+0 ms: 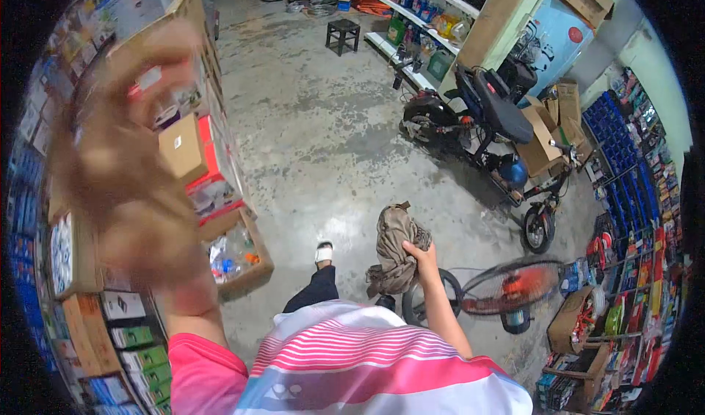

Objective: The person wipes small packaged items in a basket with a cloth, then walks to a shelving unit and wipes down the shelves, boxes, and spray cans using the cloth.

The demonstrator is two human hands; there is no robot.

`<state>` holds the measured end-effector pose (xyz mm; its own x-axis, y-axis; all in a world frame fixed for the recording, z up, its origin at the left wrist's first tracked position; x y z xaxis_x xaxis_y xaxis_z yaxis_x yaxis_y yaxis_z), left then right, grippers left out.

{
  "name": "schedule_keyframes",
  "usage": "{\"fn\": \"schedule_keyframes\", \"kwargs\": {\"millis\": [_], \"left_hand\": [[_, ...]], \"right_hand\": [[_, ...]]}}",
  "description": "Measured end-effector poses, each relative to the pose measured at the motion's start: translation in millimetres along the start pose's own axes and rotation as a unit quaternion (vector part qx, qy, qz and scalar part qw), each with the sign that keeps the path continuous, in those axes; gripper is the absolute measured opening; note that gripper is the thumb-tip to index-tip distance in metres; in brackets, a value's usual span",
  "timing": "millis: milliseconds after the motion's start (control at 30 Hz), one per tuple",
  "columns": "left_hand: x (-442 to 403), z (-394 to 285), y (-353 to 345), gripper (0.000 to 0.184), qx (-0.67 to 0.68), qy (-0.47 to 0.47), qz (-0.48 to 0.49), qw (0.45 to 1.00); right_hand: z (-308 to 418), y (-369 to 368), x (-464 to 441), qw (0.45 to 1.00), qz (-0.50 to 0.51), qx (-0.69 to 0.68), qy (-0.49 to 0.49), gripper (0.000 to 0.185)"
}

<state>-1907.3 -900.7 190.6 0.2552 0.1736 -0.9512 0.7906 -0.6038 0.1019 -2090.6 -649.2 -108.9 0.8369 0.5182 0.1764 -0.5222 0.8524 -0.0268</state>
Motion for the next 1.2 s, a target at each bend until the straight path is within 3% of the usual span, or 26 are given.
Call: {"fn": "schedule_keyframes", "kwargs": {"millis": [33, 67, 100, 133, 167, 233, 267, 300, 333, 400, 533, 700, 767, 833, 933, 1000, 1100, 1200], "left_hand": [[27, 50, -2, 0.051, 0.008, 0.15, -0.03, 0.988], [56, 106, -10, 0.047, 0.04, 0.16, -0.004, 0.986], [93, 149, -19, 0.045, -0.027, 0.353, -0.003, 0.935], [146, 208, -28, 0.045, -0.01, 0.465, 0.016, 0.885], [220, 266, -27, 0.046, -0.07, 0.527, 0.112, 0.84], [378, 323, -27, 0.047, -0.143, 0.61, 0.321, 0.711], [419, 321, -30, 0.048, -0.017, 0.744, 0.314, 0.59], [417, 304, -42, 0.047, -0.068, 0.745, 0.39, 0.537], [435, 306, -47, 0.043, 0.09, 0.729, 0.418, 0.535], [468, 319, -61, 0.038, 0.258, 0.715, 0.312, 0.57], [439, 434, -117, 0.037, 0.204, 0.734, 0.309, 0.57], [360, 599, -183, 0.036, 0.092, 0.763, 0.295, 0.568], [293, 662, -229, 0.037, 0.163, 0.854, 0.153, 0.47], [211, 703, -276, 0.041, 0.192, 0.777, 0.118, 0.588], [106, 750, -341, 0.049, 0.268, 0.76, 0.069, 0.588], [68, 788, -373, 0.055, 0.392, 0.675, -0.039, 0.624], [63, 875, -400, 0.056, 0.351, 0.722, -0.072, 0.592], [25, 963, -418, 0.052, 0.383, 0.704, -0.11, 0.588]], "right_hand": [[3, 1, -24, 0.999, -0.028, -0.01, -0.018, 0.041], [5, 2, -50, 0.998, -0.056, -0.023, -0.036, 0.041], [0, 7, -79, 0.995, -0.062, -0.05, -0.057, 0.042], [8, 6, -101, 0.995, -0.067, -0.051, -0.054, 0.042], [20, 6, -125, 0.992, -0.099, -0.072, -0.043, 0.043], [33, 7, -172, 0.985, -0.135, -0.099, -0.031, 0.046], [40, 7, -193, 0.984, -0.14, -0.103, -0.034, 0.046], [48, 7, -213, 0.984, -0.139, -0.104, -0.048, 0.047], [53, 9, -234, 0.983, -0.14, -0.105, -0.062, 0.047], [49, 18, -281, 0.981, -0.149, -0.096, -0.08, 0.047], [53, 29, -387, 0.975, -0.184, -0.12, -0.036, 0.054], [90, 31, -572, 0.973, -0.179, -0.136, -0.053, 0.047], [112, 19, -633, 0.973, -0.156, -0.157, -0.072, 0.045], [102, 6, -699, 0.97, -0.112, -0.18, -0.12, 0.043], [122, -39, -770, 0.971, -0.02, -0.165, -0.172, 0.044], [140, -80, -812, 0.978, 0.004, -0.162, -0.129, 0.051], [125, -119, -881, 0.966, 0.061, -0.177, -0.177, 0.061], [131, -140, -955, 0.967, 0.111, -0.213, -0.082, 0.065]]}}
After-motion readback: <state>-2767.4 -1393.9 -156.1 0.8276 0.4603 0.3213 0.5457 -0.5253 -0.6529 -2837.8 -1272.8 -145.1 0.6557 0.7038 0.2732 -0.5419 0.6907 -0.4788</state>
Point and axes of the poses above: each hand's wrist, its own x-axis away from the middle knuckle, its own y-axis out of the back of the hand, z = x × y, the point moved 1 cm from there along -x, towards the middle knuckle, and after that the axes turned 9 degrees about x, right-handed, at the moved point
